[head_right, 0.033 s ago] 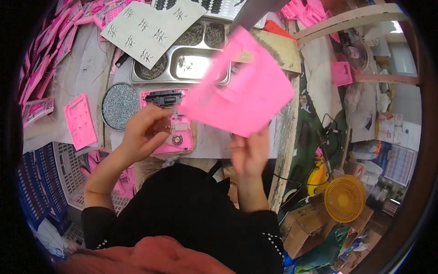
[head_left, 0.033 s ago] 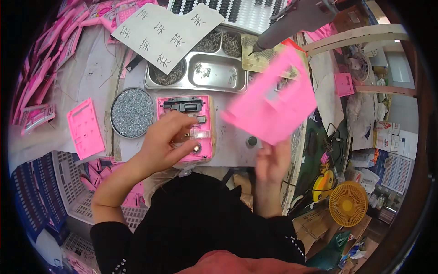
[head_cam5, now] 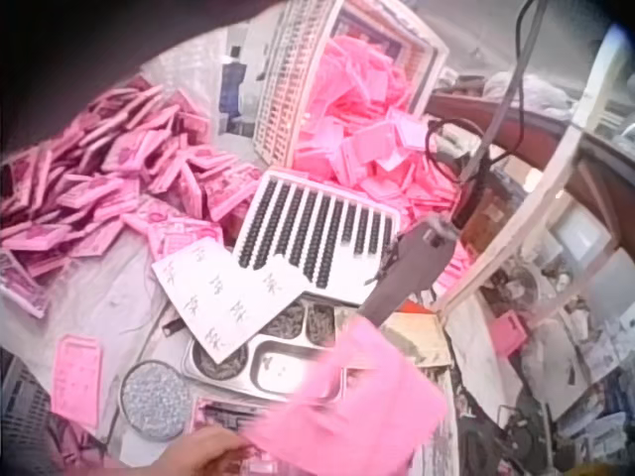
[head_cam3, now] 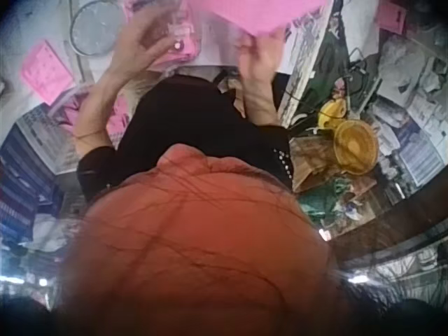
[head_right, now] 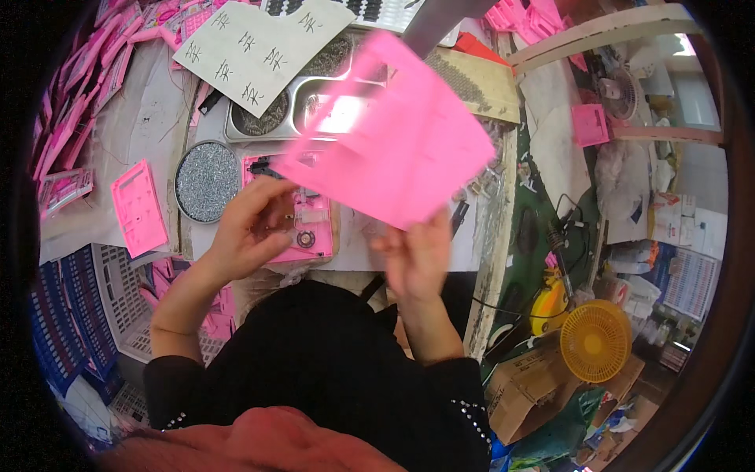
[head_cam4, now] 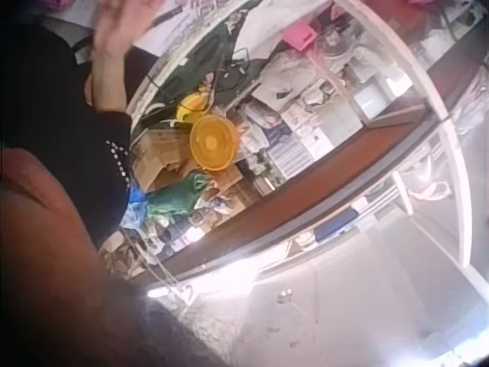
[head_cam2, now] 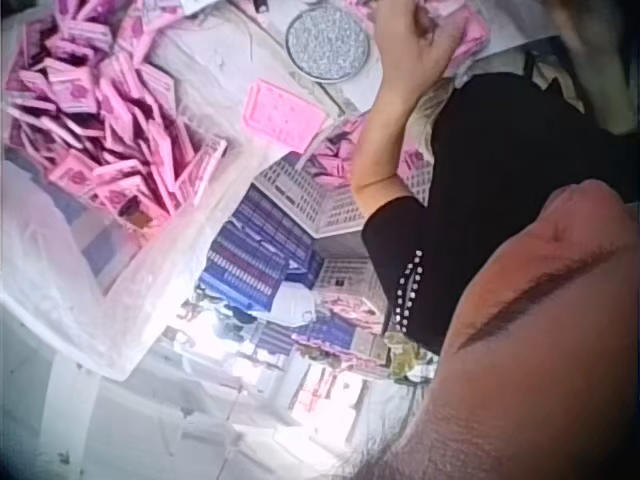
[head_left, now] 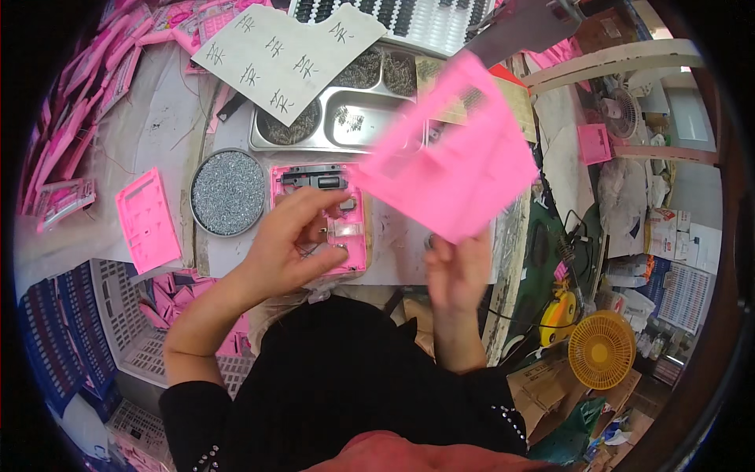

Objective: Assembling electronic and plastic components for a pink toy bank using a glue gun and soldering iron.

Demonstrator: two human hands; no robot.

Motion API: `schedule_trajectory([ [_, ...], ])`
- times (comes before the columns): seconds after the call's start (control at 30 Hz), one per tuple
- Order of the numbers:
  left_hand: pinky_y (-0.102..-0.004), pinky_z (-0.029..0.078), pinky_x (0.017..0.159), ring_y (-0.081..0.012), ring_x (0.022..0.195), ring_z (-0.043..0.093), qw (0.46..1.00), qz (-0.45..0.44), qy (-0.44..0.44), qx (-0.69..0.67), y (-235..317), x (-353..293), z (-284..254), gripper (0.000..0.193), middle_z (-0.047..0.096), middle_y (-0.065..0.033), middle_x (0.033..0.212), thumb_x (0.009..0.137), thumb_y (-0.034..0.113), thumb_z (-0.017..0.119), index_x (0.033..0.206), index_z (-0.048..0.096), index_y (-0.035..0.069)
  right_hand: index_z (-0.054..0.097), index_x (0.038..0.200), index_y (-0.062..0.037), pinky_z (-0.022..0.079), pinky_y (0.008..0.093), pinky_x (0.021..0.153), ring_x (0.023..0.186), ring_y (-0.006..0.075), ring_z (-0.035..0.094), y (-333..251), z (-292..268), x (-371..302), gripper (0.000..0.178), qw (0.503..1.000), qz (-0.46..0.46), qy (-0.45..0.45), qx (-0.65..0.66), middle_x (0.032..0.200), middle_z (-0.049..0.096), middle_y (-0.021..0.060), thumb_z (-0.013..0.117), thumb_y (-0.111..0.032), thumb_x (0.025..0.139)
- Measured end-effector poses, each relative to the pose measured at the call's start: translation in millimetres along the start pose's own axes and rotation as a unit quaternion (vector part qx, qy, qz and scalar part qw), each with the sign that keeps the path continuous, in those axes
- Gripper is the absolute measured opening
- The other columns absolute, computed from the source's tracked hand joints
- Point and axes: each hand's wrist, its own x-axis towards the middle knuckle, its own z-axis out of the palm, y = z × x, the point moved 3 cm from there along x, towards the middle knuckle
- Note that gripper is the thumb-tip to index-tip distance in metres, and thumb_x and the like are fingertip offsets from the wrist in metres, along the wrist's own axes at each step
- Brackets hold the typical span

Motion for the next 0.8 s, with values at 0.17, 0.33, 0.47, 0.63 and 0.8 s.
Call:
schedule_trajectory([
  [0.17,-0.0229,0.052,0.077,-0.009,0.096,0.065,0.896,-0.145,0.222,-0.357,1.3,11.3,2.9,0.04,0.068,-0.0057,0.117,0.103,0.017,0.063,0.138,0.054,0.001,0.032,0.153,-0.0039,0.062,0.0404,0.084,0.105,0.0229,0.066,35.6,69.0,28.0,0.061,0.965,0.125,-0.158,-0.166,0.134,0.057,0.0146,0.062,-0.006,0.1],
  [0.33,-0.0246,0.054,0.086,-0.0117,0.105,0.067,0.91,-0.134,0.177,-0.35,2.4,14.7,-49.6,0.042,0.071,-0.0072,0.118,0.104,0.017,0.061,0.14,0.053,-0.001,0.027,0.158,-0.0027,0.062,0.0334,0.081,0.112,0.0201,0.066,2.3,47.5,82.0,0.073,0.971,0.141,-0.147,-0.129,0.137,0.057,0.0206,0.063,0.002,0.095],
  [0.47,-0.0227,0.052,0.08,-0.0097,0.095,0.067,0.937,-0.154,0.164,-0.267,-13.6,7.9,-18.3,0.055,0.072,-0.0063,0.114,0.1,0.012,0.065,0.149,0.045,-0.002,0.036,0.156,-0.0043,0.052,0.028,0.063,0.074,0.0151,0.069,14.9,37.5,54.6,0.071,0.86,0.015,-0.148,-0.488,0.088,0.071,0.0102,0.071,-0.015,0.095],
  [0.63,-0.0225,0.038,0.057,-0.0058,0.059,0.044,0.976,-0.129,0.159,0.071,-24.1,-15.3,-3.0,0.078,0.053,0.0,0.067,0.089,0.01,0.075,0.157,0.037,0.003,0.037,0.155,-0.0028,0.046,0.0277,0.058,0.06,0.0124,0.057,35.3,12.6,6.5,0.069,0.796,0.035,-0.161,-0.582,0.072,0.061,0.0044,0.07,-0.016,0.096],
  [0.8,-0.0205,0.034,0.055,-0.0037,0.058,0.041,0.972,-0.093,0.211,-0.042,-19.2,0.3,-6.7,0.061,0.05,0.0031,0.066,0.091,0.008,0.071,0.147,0.046,0.003,0.037,0.154,-0.0021,0.038,0.0216,0.059,0.063,0.0039,0.048,38.1,16.0,27.9,0.058,0.935,0.1,-0.08,-0.33,0.071,0.055,-0.0029,0.062,-0.012,0.102],
])
